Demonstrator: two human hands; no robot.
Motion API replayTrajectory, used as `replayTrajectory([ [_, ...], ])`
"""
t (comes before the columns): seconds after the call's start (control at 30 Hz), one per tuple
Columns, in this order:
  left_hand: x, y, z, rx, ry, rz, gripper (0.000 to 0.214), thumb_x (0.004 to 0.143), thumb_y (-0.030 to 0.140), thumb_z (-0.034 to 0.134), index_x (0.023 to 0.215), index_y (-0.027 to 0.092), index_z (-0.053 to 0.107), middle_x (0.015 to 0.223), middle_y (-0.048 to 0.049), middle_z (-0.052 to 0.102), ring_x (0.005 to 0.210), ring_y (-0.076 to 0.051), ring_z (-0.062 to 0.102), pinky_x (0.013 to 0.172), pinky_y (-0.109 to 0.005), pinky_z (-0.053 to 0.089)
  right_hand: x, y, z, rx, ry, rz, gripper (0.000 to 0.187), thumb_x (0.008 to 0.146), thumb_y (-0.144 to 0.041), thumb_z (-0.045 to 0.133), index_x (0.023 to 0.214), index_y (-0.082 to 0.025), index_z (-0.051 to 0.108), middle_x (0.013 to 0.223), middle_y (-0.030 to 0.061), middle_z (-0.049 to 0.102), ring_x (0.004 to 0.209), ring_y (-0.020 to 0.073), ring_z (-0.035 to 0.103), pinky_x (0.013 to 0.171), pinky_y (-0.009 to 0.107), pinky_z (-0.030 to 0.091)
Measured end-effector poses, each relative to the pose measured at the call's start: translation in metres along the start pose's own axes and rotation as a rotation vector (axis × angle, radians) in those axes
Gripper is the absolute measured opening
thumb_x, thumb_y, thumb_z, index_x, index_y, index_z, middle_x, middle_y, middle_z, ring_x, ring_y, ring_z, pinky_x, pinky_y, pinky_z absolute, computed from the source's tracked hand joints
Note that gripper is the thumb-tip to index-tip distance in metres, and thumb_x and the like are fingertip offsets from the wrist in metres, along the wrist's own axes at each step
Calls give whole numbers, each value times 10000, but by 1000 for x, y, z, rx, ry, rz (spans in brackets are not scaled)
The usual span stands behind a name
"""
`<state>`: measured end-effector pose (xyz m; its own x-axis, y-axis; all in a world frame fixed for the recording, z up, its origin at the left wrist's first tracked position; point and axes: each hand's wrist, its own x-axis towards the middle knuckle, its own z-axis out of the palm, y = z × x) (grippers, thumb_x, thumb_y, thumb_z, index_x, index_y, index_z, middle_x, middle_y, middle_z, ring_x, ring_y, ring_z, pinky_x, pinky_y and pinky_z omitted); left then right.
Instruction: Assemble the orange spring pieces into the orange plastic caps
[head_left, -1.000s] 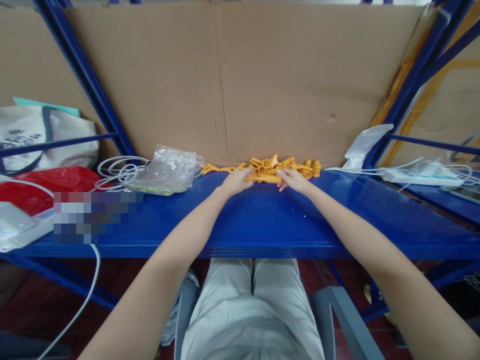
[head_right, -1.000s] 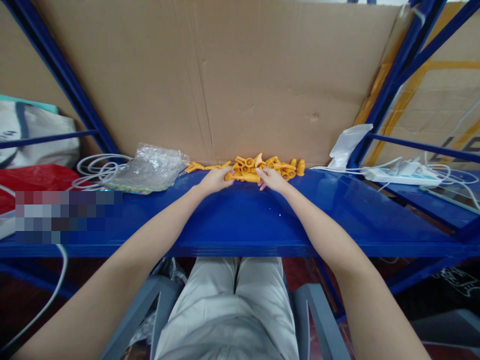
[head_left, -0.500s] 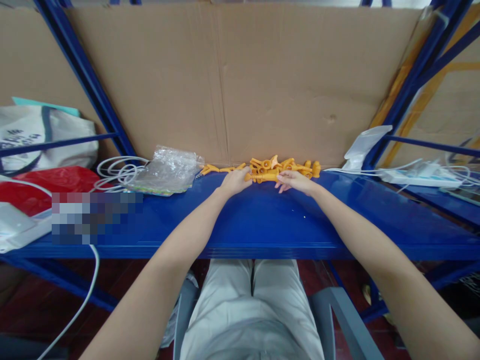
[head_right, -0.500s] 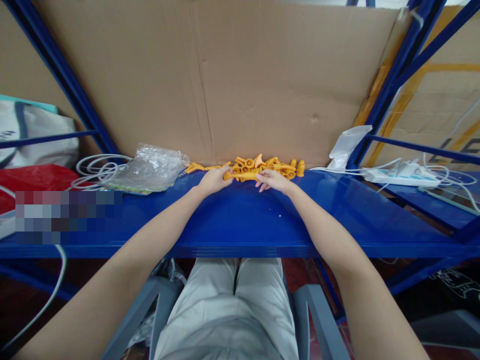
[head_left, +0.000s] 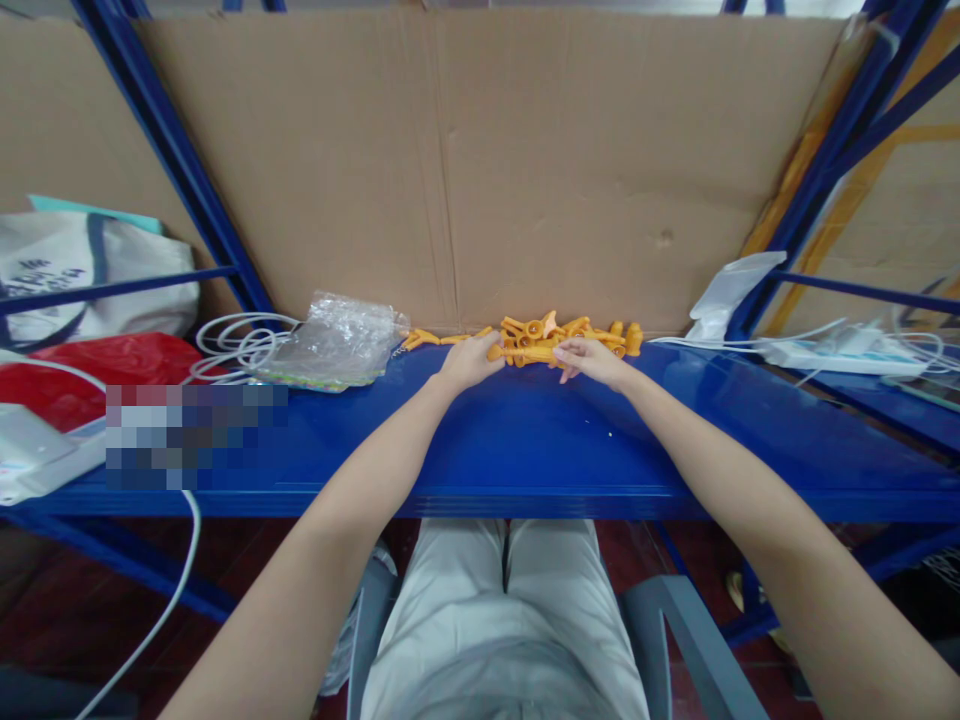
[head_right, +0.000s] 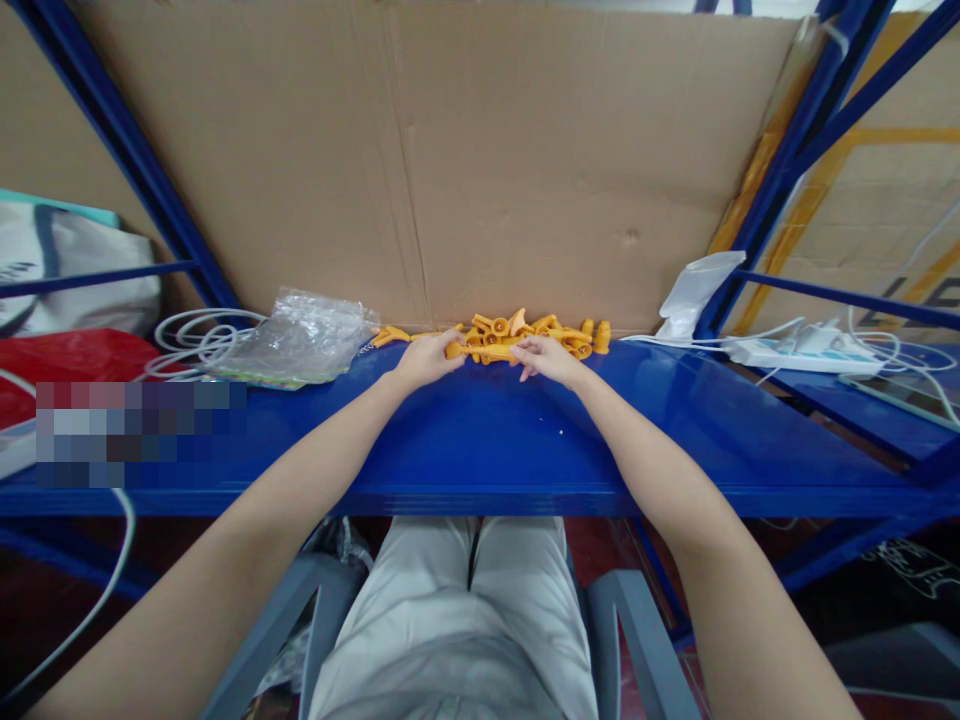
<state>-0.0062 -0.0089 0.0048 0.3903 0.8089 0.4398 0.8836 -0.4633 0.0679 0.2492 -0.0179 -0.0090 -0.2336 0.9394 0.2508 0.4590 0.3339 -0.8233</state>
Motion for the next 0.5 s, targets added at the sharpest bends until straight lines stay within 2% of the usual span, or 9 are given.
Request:
replayTrajectory([
  [0.1, 0, 0, 0, -3, 12, 22, 356, 914, 321, 606, 1245, 211, 673, 1122, -95, 774, 1065, -277, 731, 880, -325, 537, -2, -4, 1, 8, -21, 17, 387, 1026, -517, 544, 851, -182, 628, 854, 110, 784, 574, 144, 691, 622, 280, 605],
  [0.17, 1, -1, 0, -15, 23, 26, 354, 909, 323, 611, 1237, 212, 681, 1106, -95, 779, 1047, -277, 734, 871, -326, 537, -3, -5, 1, 0, -16, 15, 413, 1047, -529, 488, 894, -177, 640, 833, 116, 786, 551, 141, 682, 576, 261, 590],
  [0.27, 1, -2, 0, -15, 35, 15, 362, 902, 326, 617, 1240, 215, 683, 1102, -89, 782, 1038, -268, 737, 865, -317, 538, -4, -4, 1, -11, -19, -25, 311, 998, -461, 617, 1150, -190, 629, 938, 86, 795, 592, 140, 709, 627, 281, 618],
  [0.33, 2, -4, 1, -8, 42, 8, 364, 895, 327, 622, 1236, 218, 686, 1087, -84, 785, 1031, -263, 738, 860, -311, 540, -4, -4, 1, 18, -26, -69, 407, 896, -375, 760, 1231, -220, 587, 963, 38, 785, 651, 148, 732, 710, 325, 643],
  [0.4, 2, -4, 2, -13, 55, 16, 363, 886, 324, 629, 1229, 223, 690, 1076, -78, 785, 1028, -263, 738, 859, -312, 541, -4, -5, 1, 54, -29, -80, 390, 831, -339, 822, 1133, -223, 605, 893, 8, 771, 668, 158, 735, 757, 358, 647],
  [0.5, 2, -5, 2, -28, 69, 43, 355, 877, 316, 634, 1213, 220, 695, 1074, -80, 782, 1032, -267, 736, 858, -315, 538, -7, -10, 1, 67, -63, -25, 265, 885, -418, 774, 911, -201, 625, 805, 53, 769, 633, 173, 719, 743, 366, 638],
])
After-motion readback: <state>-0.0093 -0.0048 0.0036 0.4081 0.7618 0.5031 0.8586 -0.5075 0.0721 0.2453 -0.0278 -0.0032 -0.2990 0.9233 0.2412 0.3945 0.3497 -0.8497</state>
